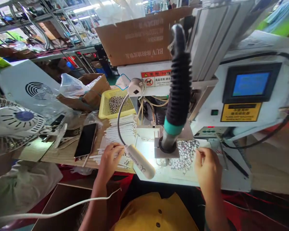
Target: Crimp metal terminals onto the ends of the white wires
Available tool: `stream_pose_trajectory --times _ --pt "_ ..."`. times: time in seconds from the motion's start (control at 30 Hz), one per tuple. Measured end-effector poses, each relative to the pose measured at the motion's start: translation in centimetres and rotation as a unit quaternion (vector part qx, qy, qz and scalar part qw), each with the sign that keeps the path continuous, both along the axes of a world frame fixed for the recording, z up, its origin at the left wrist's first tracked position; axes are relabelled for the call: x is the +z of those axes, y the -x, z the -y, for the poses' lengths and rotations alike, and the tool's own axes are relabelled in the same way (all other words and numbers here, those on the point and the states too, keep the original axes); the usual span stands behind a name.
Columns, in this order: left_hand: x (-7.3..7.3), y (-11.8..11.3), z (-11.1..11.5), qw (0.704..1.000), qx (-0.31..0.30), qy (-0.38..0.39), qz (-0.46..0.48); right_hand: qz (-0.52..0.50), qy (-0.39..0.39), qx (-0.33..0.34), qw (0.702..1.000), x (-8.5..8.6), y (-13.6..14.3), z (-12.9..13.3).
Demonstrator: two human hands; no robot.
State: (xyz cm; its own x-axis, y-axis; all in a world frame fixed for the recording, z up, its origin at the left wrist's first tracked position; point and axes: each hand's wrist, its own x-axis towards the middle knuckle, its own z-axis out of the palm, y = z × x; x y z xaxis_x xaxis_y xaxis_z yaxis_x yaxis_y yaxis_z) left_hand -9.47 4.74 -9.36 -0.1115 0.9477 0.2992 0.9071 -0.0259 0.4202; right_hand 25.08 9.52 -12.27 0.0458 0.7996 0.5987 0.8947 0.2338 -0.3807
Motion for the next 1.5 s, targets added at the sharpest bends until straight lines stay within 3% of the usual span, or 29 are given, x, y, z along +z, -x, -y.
stream_pose_trajectory --times 0.13,0.27,0.4,0.53,0.67,0.73,0.8,0.9,1.0,1.1,1.2,1.37,1.5 --pt "0.5 -3.3 -1.2 0.995 0.037 0.077 -0.049 0.011 -0.055 -0.047 0.997 0.7 0.7 -0.2" --pt "1.0 -4.5 -2.1 0.989 0.031 0.123 -0.081 0.028 -0.083 -0.01 0.996 0.7 0.8 -0.3" --pt "1.3 -4.1 -2.5 0.988 0.018 0.128 -0.086 0.007 -0.073 0.034 0.997 0.3 0.8 -0.2" --pt "1.9 -2.7 -2.1 0.991 0.038 0.128 -0.031 -0.008 -0.066 0.083 0.994 0.4 0.8 -0.3" --pt "3.1 -0.9 -0.6 0.981 0.07 0.153 0.091 -0.057 -0.094 0.047 0.993 1.6 0.8 0.9" --pt "3.5 -0.2 0.5 0.974 0.076 0.142 0.162 -0.104 -0.045 0.053 0.992 2.6 1.1 2.7" --pt "3.5 0.0 1.7 0.963 0.059 0.144 0.22 -0.158 0.087 0.135 0.974 3.8 2.0 5.0" --pt "3.1 -0.7 3.2 0.937 -0.009 0.205 0.282 -0.188 0.336 0.313 0.868 5.1 4.3 7.8" --pt "2.4 -2.6 3.8 0.901 -0.108 0.29 0.305 -0.22 0.427 0.344 0.807 5.1 7.1 8.9" --pt "2.1 -4.8 3.7 0.867 -0.201 0.343 0.299 -0.286 0.416 0.312 0.805 4.1 8.7 8.6" --pt "2.3 -6.1 3.3 0.849 -0.242 0.368 0.29 -0.334 0.386 0.271 0.816 3.4 8.9 8.4" --pt "2.9 -7.2 2.7 0.835 -0.247 0.392 0.296 -0.362 0.377 0.258 0.812 3.7 8.5 8.5" --pt "2.9 -7.7 2.3 0.83 -0.226 0.403 0.313 -0.314 0.356 0.273 0.837 3.9 8.3 8.3"
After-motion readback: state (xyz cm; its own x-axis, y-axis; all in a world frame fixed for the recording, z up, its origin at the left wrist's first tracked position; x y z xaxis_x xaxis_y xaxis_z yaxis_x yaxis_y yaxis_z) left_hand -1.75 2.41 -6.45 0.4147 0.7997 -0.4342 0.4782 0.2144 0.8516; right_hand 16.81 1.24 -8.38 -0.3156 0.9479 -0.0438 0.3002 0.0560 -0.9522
